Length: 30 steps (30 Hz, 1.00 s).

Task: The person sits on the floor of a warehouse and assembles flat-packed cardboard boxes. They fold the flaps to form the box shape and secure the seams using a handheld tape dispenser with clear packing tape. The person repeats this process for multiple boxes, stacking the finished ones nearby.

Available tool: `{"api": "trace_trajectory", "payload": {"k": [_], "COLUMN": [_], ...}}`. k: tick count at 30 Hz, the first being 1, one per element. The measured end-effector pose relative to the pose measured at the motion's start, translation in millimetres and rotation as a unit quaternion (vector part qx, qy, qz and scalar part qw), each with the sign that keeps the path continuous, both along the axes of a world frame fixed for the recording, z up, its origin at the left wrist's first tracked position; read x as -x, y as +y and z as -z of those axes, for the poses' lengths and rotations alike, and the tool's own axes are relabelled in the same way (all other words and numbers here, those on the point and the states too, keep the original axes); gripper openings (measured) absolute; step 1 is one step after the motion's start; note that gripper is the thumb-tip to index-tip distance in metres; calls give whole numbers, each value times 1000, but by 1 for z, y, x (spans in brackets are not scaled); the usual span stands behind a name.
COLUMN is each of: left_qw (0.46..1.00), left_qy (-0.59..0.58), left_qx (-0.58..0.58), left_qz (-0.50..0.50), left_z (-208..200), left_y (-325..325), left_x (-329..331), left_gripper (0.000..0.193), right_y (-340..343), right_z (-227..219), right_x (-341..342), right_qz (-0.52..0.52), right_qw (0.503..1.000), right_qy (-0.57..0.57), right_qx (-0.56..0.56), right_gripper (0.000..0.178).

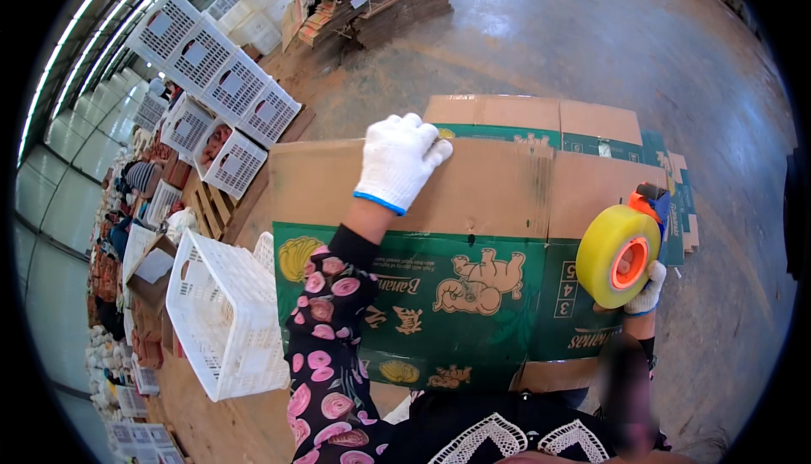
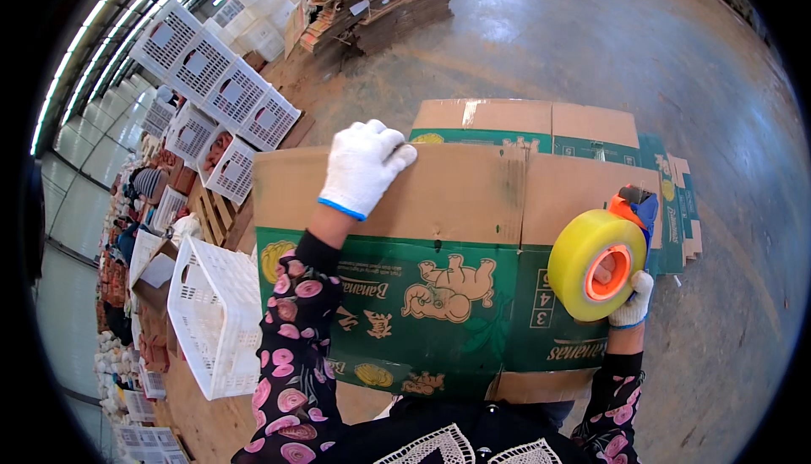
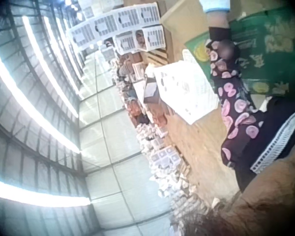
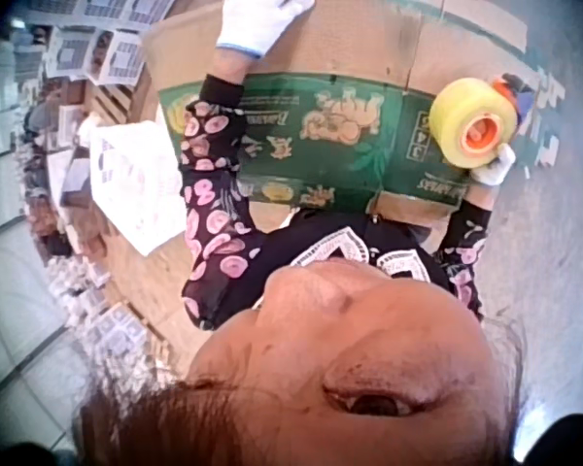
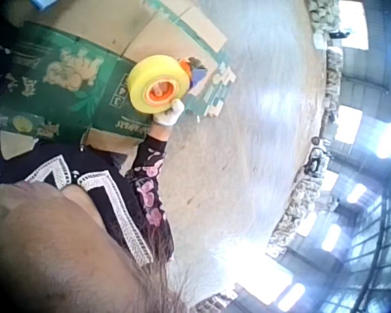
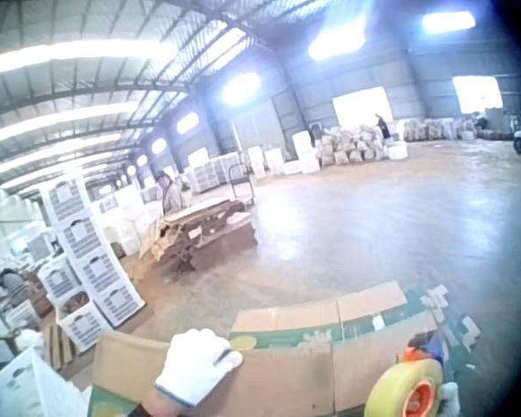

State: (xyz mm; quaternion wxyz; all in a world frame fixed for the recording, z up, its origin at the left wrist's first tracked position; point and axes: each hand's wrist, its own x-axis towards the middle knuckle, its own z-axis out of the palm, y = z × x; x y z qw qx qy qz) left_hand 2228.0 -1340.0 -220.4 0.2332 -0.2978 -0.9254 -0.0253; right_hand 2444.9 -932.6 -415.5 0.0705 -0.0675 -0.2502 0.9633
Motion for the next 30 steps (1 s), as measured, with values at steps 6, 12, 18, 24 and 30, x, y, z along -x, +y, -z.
{"api": "trace_trajectory", "payload": {"k": [6, 12, 18, 24, 30], "left_qw": [934, 881, 932, 968, 975], "left_qy": [-337, -462, -343, -223, -49], "left_qx": [15, -27, -115, -101, 139], "left_qz": [-117, -92, 17, 47, 165], "left_z": [-93, -156, -215, -280, -163], "left_y": [-30, -36, -27, 14, 77], "left_x": [-27, -59, -86, -96, -50], "left_gripper": [58, 36, 36, 46, 27], "right_y": [17, -24, -16, 49, 56], "right_z": [-11, -49, -114, -128, -147], "right_x": [-35, -93, -64, -21, -35], "right_qz": [-121, -114, -89, -7, 39], "right_qw": [988, 989, 958, 968, 919], "right_qy": [95, -6, 25, 65, 132], "right_qx": [16, -94, -272, -240, -369], "right_gripper": [77, 117, 133, 100, 108]}}
